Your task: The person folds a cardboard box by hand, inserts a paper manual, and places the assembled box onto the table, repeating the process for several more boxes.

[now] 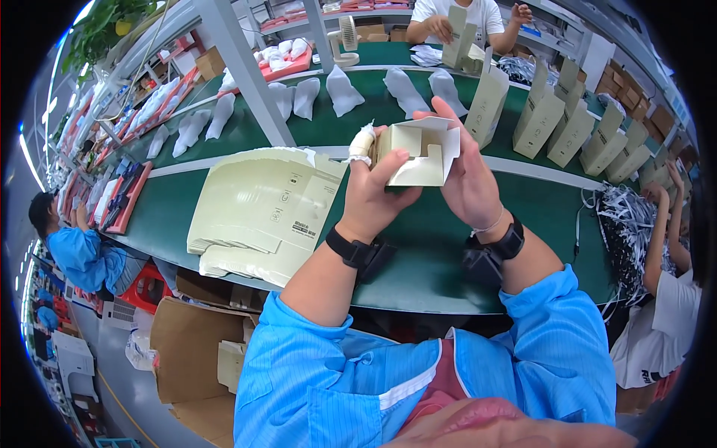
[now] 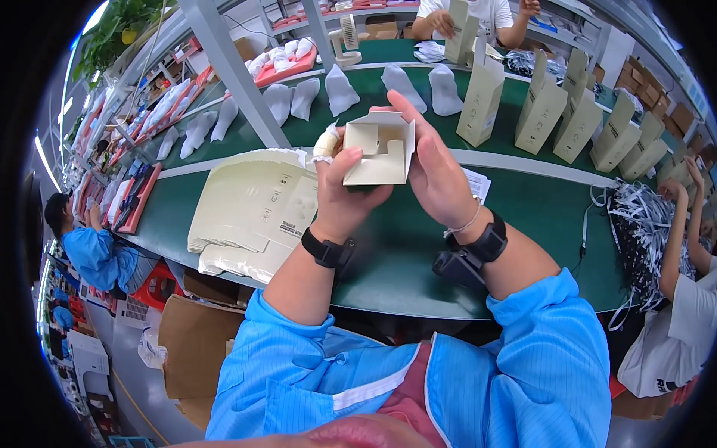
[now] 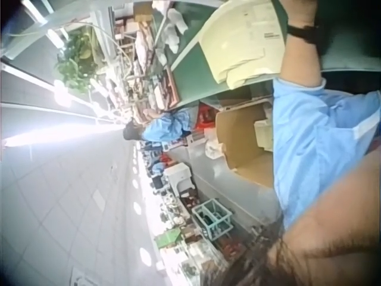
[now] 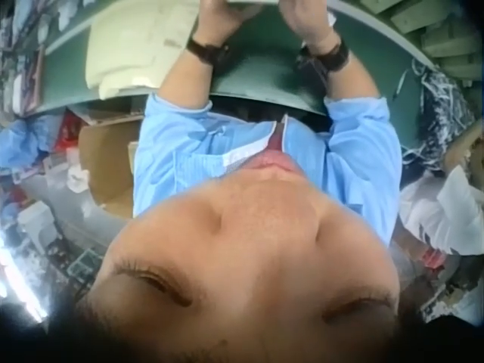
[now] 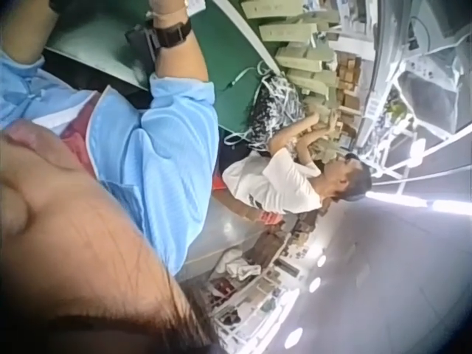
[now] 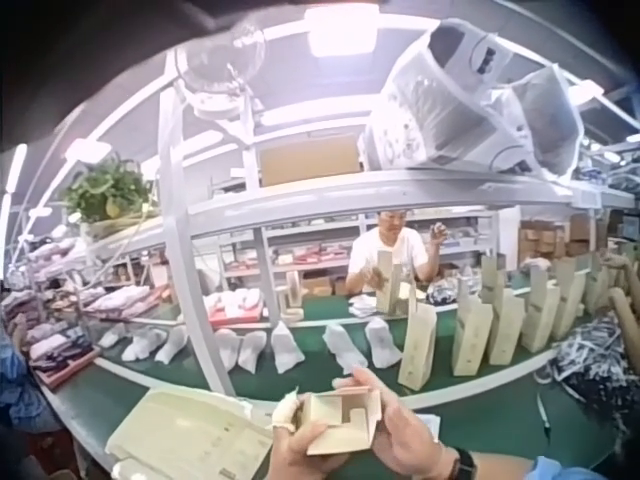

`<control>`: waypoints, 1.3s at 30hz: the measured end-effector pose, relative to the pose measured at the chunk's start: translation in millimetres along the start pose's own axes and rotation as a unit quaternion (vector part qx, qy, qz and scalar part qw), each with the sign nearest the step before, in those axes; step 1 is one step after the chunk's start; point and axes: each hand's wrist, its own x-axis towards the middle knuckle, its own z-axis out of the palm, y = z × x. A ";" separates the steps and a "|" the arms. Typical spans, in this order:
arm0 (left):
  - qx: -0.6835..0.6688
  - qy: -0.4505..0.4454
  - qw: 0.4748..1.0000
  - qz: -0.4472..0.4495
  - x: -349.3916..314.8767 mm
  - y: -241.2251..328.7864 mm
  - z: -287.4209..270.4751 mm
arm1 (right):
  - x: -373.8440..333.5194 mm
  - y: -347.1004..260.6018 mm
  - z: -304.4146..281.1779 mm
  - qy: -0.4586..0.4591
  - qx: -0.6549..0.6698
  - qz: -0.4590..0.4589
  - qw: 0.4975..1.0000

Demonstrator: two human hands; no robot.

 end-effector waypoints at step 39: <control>-0.411 0.060 0.797 -0.437 16.7 -10.3 -23.2 | -0.4 -18.3 -23.3 -0.235 -0.700 -0.207 0.642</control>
